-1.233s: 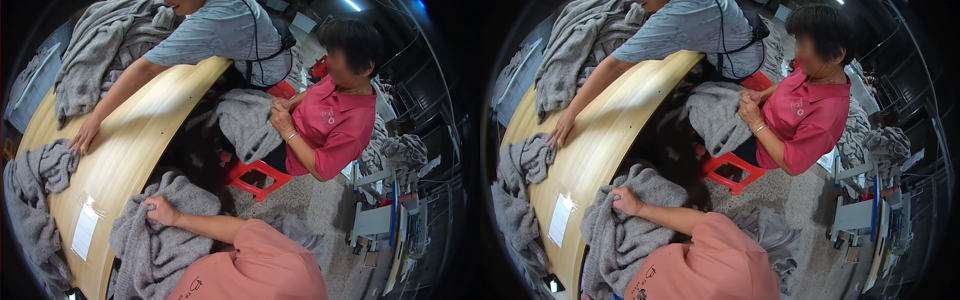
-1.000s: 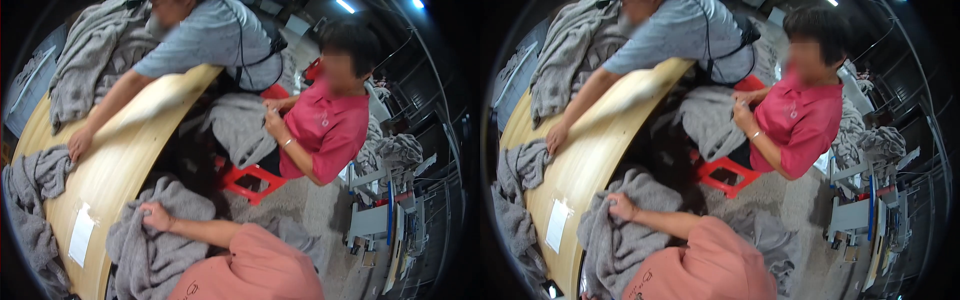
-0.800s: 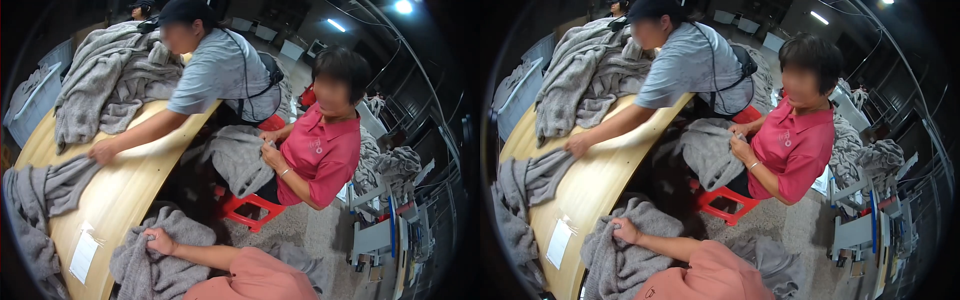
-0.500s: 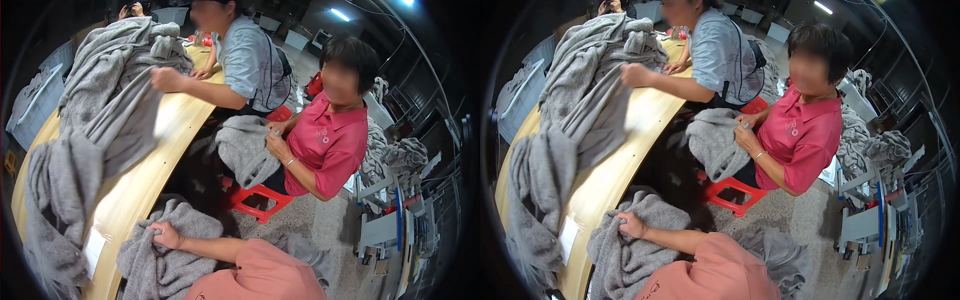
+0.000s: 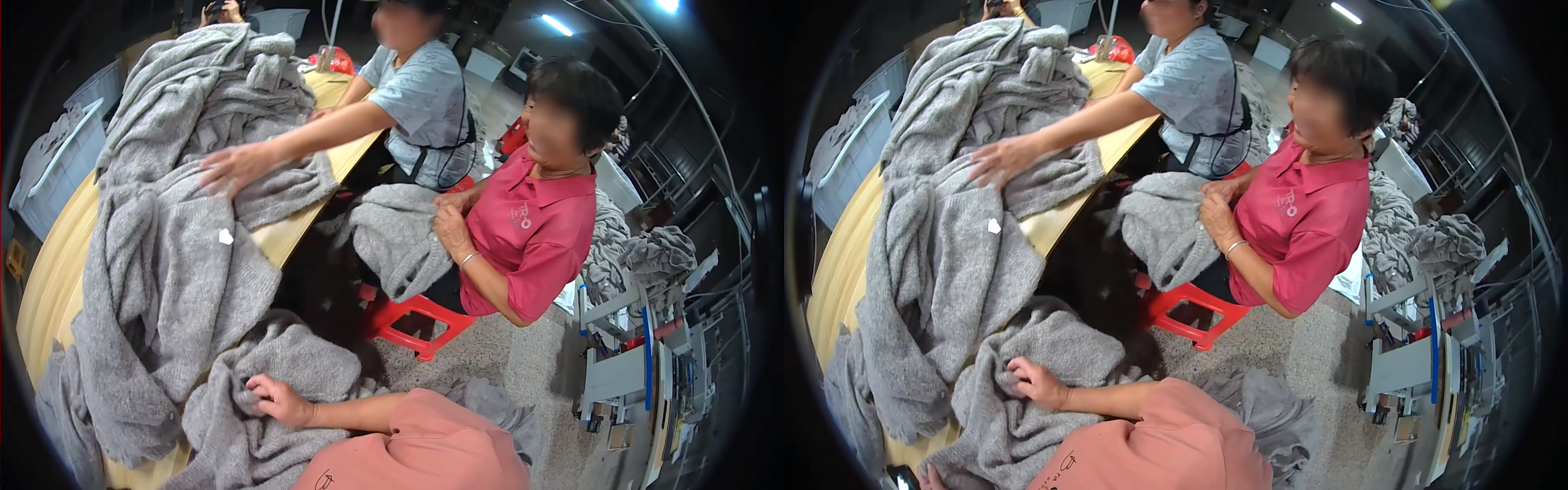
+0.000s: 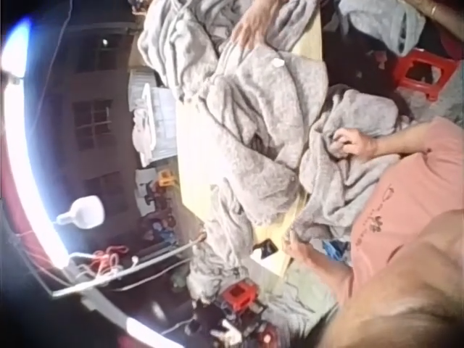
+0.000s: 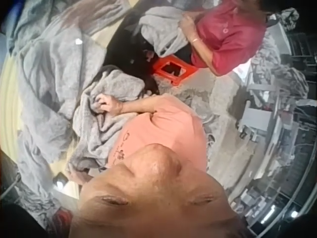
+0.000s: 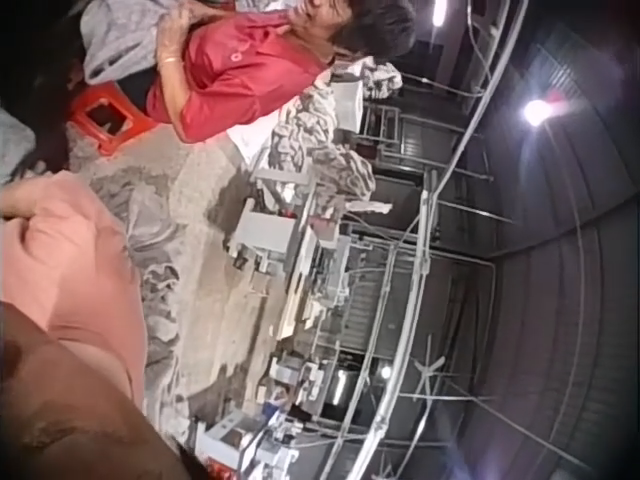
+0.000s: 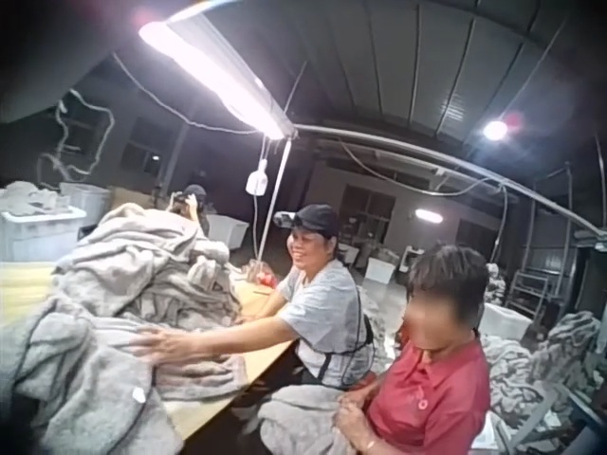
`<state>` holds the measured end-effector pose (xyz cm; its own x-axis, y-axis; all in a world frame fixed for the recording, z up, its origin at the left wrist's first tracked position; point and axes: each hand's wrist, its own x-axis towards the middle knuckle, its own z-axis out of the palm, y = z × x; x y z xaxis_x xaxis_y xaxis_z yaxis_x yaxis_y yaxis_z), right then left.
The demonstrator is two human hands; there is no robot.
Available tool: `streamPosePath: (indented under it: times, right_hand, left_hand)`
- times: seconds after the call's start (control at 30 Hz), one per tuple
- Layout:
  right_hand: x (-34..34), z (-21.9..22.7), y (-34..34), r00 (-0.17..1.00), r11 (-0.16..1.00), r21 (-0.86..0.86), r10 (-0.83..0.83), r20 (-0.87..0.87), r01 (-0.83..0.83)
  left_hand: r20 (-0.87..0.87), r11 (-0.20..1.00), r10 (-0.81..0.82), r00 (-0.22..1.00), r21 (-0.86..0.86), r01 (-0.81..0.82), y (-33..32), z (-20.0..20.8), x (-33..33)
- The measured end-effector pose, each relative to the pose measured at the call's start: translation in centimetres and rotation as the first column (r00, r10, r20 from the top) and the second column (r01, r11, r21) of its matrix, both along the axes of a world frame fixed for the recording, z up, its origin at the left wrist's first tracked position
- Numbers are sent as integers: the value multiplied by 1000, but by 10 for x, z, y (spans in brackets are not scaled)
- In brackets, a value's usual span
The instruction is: Inspecting and cleaning loose threads from grey knitted sweaters.
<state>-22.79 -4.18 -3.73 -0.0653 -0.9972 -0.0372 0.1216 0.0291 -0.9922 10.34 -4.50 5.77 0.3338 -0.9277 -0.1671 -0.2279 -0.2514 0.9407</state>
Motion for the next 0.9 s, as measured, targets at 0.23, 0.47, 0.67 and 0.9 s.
streamPosePath:
  times: [0.23, 0.47, 0.67, 0.9]
  right_hand:
    - [35, 57, 8, 768, 452, -622, 325, -552, -639]
    - [46, 85, -14, 737, 278, -718, -50, -674, -638]
    - [58, 74, -19, 775, 369, -725, -19, -632, -582]
    - [66, 66, -21, 797, 452, -729, -64, -601, -514]
  left_hand:
    - [-312, 991, -134, 941, -38, 129, 11, -7, -77]
    - [-457, 894, -420, 784, -62, 443, 1, -8, -116]
    - [-594, 894, -416, 689, -129, 429, 6, -20, -103]
    - [-483, 909, -411, 773, -155, 386, 8, -31, -98]
